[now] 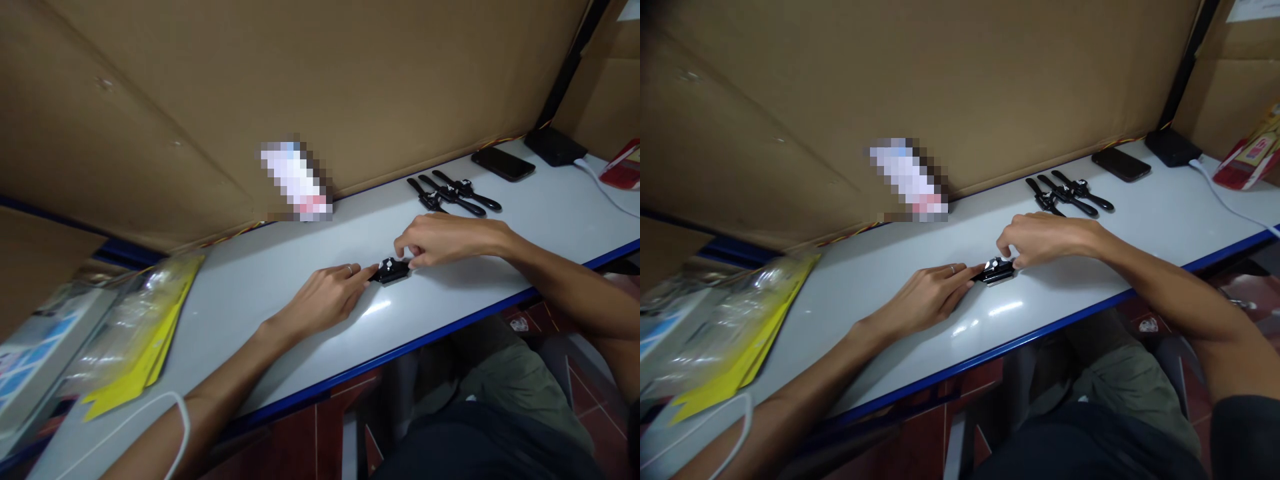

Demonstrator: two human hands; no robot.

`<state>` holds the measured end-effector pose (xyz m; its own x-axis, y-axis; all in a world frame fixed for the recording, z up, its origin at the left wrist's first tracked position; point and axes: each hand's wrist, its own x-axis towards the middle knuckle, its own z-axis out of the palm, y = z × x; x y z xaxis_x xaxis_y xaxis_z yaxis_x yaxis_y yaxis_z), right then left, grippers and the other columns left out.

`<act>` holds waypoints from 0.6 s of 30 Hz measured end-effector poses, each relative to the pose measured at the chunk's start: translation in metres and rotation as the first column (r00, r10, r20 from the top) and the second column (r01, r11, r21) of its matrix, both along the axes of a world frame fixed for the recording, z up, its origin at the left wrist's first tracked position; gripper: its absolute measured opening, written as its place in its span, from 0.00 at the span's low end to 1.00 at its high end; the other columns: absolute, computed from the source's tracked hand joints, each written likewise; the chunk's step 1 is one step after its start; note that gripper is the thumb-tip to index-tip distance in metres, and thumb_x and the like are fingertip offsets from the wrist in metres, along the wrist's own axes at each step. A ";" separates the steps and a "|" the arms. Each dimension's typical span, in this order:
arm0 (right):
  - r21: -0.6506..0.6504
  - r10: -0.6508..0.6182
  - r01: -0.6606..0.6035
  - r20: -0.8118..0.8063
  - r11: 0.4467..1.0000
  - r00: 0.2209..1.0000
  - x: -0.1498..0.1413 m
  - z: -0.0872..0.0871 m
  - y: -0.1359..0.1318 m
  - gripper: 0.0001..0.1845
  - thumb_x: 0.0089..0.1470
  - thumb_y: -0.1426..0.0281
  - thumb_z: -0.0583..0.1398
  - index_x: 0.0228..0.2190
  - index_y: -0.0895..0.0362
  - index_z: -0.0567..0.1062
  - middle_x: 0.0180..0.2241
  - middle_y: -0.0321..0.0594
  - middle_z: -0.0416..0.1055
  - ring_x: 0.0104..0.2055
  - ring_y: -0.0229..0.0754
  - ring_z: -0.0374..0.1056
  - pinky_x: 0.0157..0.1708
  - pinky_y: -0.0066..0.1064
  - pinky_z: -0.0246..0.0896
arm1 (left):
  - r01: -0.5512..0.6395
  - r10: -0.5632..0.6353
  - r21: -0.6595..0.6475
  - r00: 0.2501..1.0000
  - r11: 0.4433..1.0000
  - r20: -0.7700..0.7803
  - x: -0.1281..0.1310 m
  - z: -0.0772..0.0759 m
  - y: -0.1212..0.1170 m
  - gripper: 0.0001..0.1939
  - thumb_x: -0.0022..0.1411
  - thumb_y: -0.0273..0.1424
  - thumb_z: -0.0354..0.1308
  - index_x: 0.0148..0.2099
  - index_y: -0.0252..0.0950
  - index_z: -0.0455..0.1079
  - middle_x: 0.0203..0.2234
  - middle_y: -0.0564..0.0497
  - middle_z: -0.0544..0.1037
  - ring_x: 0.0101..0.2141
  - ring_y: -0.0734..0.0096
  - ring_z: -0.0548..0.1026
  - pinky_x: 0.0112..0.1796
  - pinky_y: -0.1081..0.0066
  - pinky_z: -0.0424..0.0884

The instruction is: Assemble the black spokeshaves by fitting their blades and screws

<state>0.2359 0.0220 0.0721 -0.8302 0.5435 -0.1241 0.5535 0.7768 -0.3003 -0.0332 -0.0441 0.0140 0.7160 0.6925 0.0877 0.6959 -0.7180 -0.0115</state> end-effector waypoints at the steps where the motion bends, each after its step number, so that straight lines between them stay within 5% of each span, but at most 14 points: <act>1: 0.003 -0.015 0.016 -0.032 1.000 0.999 0.000 0.001 0.001 0.10 0.56 0.71 0.62 0.41 0.56 0.79 0.31 0.40 0.74 0.31 0.40 0.64 0.31 0.32 0.47 | 0.001 -0.001 -0.001 1.000 1.000 0.001 0.000 0.000 0.000 0.21 0.77 0.31 0.40 0.65 0.35 0.65 0.37 0.45 0.78 0.32 0.66 0.77 0.31 0.65 0.72; 5: 0.071 -0.001 0.010 -0.125 0.997 0.992 -0.004 -0.005 0.000 0.12 0.59 0.67 0.62 0.45 0.55 0.79 0.33 0.41 0.76 0.33 0.41 0.66 0.32 0.32 0.48 | 0.007 -0.007 -0.003 1.000 1.000 -0.005 0.000 0.000 0.000 0.21 0.77 0.31 0.40 0.64 0.33 0.65 0.37 0.45 0.78 0.32 0.65 0.77 0.32 0.65 0.72; 18: 0.214 0.057 -0.039 -0.079 0.976 0.995 -0.018 -0.017 -0.007 0.10 0.65 0.64 0.59 0.38 0.58 0.77 0.32 0.43 0.75 0.30 0.40 0.63 0.30 0.33 0.42 | 0.010 -0.010 0.007 1.000 1.000 0.010 0.001 0.001 -0.001 0.20 0.77 0.31 0.40 0.63 0.34 0.66 0.36 0.46 0.78 0.31 0.66 0.77 0.31 0.66 0.72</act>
